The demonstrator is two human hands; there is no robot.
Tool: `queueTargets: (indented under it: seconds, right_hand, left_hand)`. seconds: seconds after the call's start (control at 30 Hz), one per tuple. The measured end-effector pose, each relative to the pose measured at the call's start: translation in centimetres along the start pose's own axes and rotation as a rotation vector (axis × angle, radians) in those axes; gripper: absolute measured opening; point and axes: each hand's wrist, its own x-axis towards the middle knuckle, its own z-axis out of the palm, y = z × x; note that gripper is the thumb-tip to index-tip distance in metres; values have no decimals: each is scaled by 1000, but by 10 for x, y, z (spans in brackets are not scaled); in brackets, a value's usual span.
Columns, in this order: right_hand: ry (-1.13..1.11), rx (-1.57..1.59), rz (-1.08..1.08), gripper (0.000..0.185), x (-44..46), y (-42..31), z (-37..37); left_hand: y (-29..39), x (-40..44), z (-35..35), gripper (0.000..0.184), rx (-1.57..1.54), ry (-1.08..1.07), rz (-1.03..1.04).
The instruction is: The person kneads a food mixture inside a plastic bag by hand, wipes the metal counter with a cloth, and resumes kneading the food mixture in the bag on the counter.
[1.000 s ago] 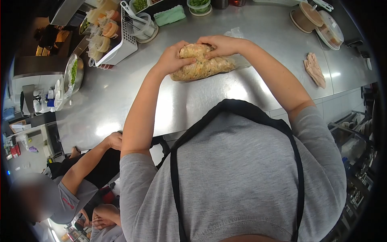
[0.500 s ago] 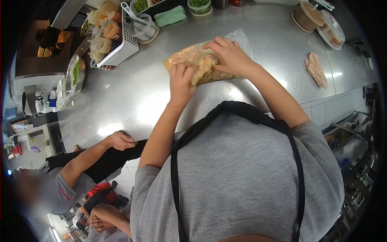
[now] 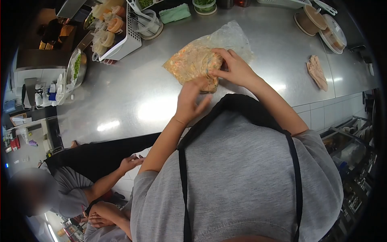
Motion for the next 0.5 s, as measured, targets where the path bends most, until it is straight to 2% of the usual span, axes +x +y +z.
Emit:
queueTargets:
  seconds: [0.03,0.07,0.1,0.13,0.2,0.23,0.37,0.43,0.47,0.5]
  right_hand:
    - [-19,-19,28,67,2,-1,-1]
    - [-21,-20,29,67,4,-4,-3]
    - [-55,-105,40,66,7,-8,-7]
    - [-89,-191,49,65,8,-10,-10]
    - [-82,-284,-13,65,9,-15,-12]
    - [-74,-373,-73,65,10,-17,-13]
    - [-75,-563,-124,65,10,-32,-16]
    - [-94,-620,-207,64,11,-34,-16]
    - [-90,-622,-211,64,12,-28,-13]
    - [-117,-558,-218,64,12,-19,-5]
  left_hand:
    - [2,8,-6,46,-1,1,0]
    - [1,22,-13,51,73,74,-93]
    - [-2,33,-17,56,146,148,-186]
    - [-9,37,-19,56,145,150,-186]
    - [-20,45,-22,70,321,-152,-129]
    - [-20,50,-23,79,315,-190,-118]
    - [-11,69,-24,80,400,-320,-149]
    - [-4,75,-23,75,410,-397,-267]
    - [-2,70,-19,75,413,-392,-265]
    - [3,56,-13,69,447,-212,-202]
